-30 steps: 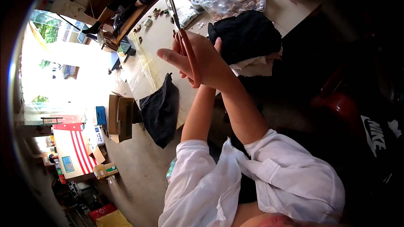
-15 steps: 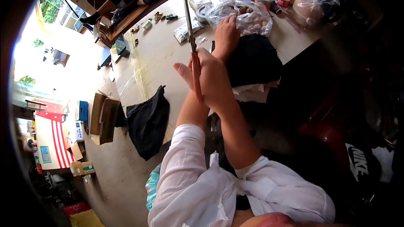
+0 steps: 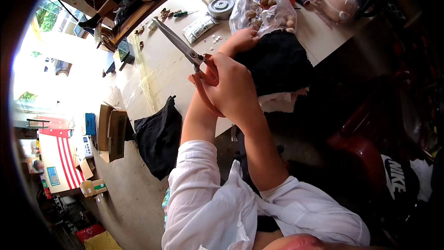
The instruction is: The person uses orange-handled scissors to cut a piece of black fabric on a table. They repeatedly trim the edges and separate sections of the material, occasionally adjusting the fabric's position to continue cutting.
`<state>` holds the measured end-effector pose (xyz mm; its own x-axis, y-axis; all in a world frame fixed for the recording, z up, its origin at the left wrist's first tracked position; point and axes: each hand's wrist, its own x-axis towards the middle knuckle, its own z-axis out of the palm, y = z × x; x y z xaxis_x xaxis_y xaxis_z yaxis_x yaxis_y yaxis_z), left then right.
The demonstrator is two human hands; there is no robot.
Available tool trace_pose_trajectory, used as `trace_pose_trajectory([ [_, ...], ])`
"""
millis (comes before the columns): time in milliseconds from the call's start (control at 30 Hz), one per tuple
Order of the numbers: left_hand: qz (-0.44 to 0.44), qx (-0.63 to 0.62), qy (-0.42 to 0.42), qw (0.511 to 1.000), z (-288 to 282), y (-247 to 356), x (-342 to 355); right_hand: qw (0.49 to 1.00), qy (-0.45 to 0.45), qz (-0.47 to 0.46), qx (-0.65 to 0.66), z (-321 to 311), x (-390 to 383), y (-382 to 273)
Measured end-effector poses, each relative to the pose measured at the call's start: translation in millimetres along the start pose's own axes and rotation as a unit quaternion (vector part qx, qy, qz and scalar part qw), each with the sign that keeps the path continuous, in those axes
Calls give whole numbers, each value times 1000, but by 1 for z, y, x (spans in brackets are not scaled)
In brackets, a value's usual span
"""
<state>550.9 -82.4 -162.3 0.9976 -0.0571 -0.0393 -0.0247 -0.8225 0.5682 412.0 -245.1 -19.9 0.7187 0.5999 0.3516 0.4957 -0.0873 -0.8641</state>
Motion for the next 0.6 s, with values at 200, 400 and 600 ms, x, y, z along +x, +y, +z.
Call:
trace_pose_trajectory([
  [200,-58,51,2,997,26,-3,14,999,-20,14,29,14,-3,-5],
  [400,-75,91,250,961,27,28,29,999,18,-8,42,21,-2,7],
  [600,-24,250,344,905,34,40,64,999,20,-4,51,16,-2,-2],
])
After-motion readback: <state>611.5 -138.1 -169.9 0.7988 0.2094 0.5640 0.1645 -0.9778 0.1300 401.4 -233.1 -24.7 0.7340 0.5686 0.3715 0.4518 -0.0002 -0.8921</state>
